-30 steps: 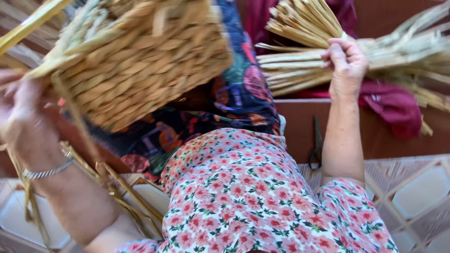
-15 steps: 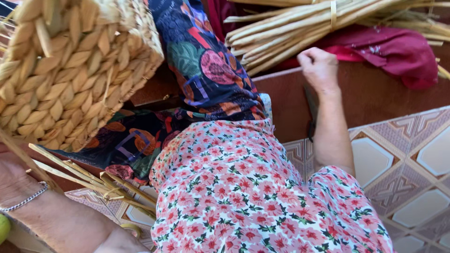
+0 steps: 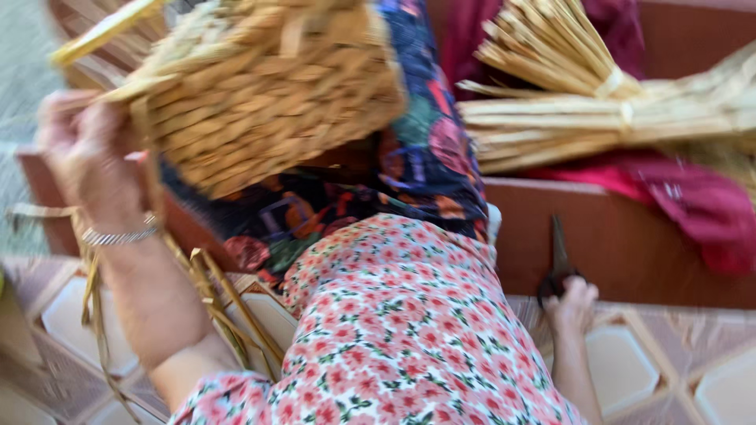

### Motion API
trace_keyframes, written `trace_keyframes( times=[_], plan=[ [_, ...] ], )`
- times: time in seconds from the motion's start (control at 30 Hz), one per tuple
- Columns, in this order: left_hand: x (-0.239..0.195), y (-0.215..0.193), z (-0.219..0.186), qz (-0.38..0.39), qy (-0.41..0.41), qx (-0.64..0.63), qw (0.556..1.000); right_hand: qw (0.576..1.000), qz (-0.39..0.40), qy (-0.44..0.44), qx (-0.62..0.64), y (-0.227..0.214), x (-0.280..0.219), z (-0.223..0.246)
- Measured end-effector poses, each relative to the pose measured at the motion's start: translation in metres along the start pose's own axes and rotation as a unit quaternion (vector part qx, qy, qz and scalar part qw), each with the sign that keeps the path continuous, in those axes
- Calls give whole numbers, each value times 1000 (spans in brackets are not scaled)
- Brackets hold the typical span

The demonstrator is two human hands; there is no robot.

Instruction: The person weaves a basket using dried palm leaves, interlacing them through a pre-formed frame. They use shears to trim excess material and continue weaving the sides of the basket.

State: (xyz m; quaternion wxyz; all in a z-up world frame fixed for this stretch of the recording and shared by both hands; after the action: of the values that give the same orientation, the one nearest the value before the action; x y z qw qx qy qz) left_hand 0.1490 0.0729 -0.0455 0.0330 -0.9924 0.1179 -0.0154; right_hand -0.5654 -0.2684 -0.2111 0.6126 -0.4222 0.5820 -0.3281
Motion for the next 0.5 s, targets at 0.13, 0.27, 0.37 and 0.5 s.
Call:
trace_keyframes(
  times=[0.13,0.27,0.37,0.5],
  plan=[
    [-4,33,-32,57,14,-55,997,997,28,5,-71,-21,2,12],
    [1,37,-30,93,19,-62,994,994,38,-7,103,-52,2,33],
    [4,35,-20,93,6,-83,992,881,88,21,464,-71,8,65],
    [2,28,-8,93,11,-94,991,895,52,-130,423,-126,26,118]
  ],
)
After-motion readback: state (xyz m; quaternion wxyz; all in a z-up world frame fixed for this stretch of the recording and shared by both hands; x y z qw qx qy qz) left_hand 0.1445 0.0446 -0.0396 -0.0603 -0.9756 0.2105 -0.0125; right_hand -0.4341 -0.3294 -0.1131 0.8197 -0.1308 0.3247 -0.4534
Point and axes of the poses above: each hand's wrist, its own x-axis towards the middle knuckle, its own y-axis out of the palm, z = x × y, the point moved 3 cm from there along x, towards the middle knuckle, and after that the axes turned 7 degrees about y, right-handed, at the moved point
